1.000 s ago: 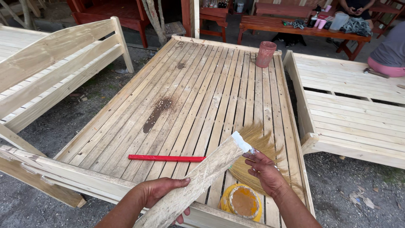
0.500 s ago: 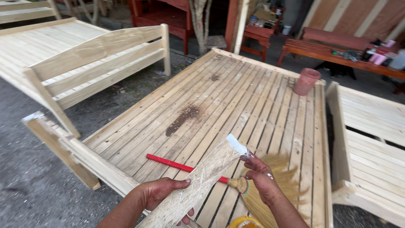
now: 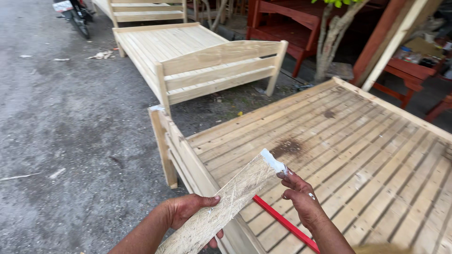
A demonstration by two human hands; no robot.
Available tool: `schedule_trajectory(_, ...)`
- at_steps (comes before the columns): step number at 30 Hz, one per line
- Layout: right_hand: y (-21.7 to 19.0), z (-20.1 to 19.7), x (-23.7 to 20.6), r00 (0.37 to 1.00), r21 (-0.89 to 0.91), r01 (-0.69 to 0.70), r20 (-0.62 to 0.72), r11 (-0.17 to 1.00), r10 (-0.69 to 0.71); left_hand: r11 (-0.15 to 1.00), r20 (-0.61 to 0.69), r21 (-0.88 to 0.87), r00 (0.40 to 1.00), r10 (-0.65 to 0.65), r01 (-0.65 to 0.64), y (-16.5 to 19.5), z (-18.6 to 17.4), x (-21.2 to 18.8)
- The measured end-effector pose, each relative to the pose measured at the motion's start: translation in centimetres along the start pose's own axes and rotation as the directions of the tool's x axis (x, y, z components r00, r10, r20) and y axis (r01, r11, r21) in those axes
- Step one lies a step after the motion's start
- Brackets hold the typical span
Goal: The person holds a wooden bed slat in one hand and spreads white wood glue with their fingers along the edge of a wooden bed frame, coating the joint areas. They move around the frame applying glue to additional corner and rail surfaces, with a jar of glue resting on the slatted frame.
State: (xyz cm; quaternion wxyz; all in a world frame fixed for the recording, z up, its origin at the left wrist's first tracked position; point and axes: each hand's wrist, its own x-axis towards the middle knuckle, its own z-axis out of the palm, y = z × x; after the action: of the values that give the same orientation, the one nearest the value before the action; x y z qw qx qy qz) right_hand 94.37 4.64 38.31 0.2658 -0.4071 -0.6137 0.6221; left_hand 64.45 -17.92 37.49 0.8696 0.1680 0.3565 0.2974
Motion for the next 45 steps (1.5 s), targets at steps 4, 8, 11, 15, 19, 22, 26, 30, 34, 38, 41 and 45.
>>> schedule_trajectory(4,-1.3,7.4,5.7,0.997,0.011,0.034,0.073,0.999,-0.034,0.999,-0.092,-0.003,0.995,0.033,-0.033,2.5,-5.3,-5.7)
schedule_trajectory(8,-2.9,16.1,11.3,0.988,0.068,0.057,0.14,0.996,-0.066,0.997,-0.192,0.049,0.979,0.068,-0.06,5.7,-10.7,-12.7)
schedule_trajectory(11,-4.0,22.0,14.7,0.978,0.145,0.044,0.194,0.988,-0.072,0.997,-0.237,0.043,0.969,0.072,-0.063,8.1,-14.4,-18.0)
schedule_trajectory(15,-5.8,28.3,18.6,0.971,0.215,-0.012,0.235,0.977,-0.04,0.997,-0.275,0.057,0.96,0.061,-0.047,11.8,-18.4,-23.6)
schedule_trajectory(19,-8.0,33.0,22.5,0.967,0.21,-0.049,0.253,0.976,-0.006,0.988,-0.413,0.141,0.903,0.122,-0.069,14.8,-21.1,-27.4)
schedule_trajectory(22,-9.9,35.8,26.3,0.962,0.17,-0.031,0.274,0.985,-0.017,0.99,-0.437,0.102,0.889,0.133,-0.098,17.1,-22.9,-29.1)
schedule_trajectory(26,-11.0,39.0,32.0,0.937,0.222,-0.003,0.342,0.975,-0.074,0.982,-0.42,0.099,0.888,0.188,-0.161,20.2,-25.8,-30.3)
schedule_trajectory(30,-11.6,41.3,38.2,0.939,0.202,-0.005,0.338,0.979,-0.065,0.971,-0.416,0.147,0.878,0.235,-0.19,24.2,-29.5,-31.0)
schedule_trajectory(34,-12.0,43.0,42.8,0.953,0.138,0.04,0.292,0.99,-0.079,0.981,-0.418,0.1,0.887,0.194,-0.168,28.2,-33.1,-31.0)
schedule_trajectory(38,-12.2,43.9,44.9,0.98,0.03,0.074,0.183,0.997,-0.078,0.987,-0.349,0.047,0.924,0.158,-0.151,31.2,-36.3,-30.2)
schedule_trajectory(41,-12.2,44.3,45.2,0.981,-0.094,0.165,0.118,0.982,-0.154,0.987,-0.276,0.07,0.947,0.162,-0.148,32.9,-38.9,-29.7)
schedule_trajectory(45,-12.4,45.0,44.5,0.937,-0.456,0.322,0.025,0.83,-0.349,0.997,-0.149,0.047,0.986,0.074,-0.067,35.7,-42.5,-28.9)
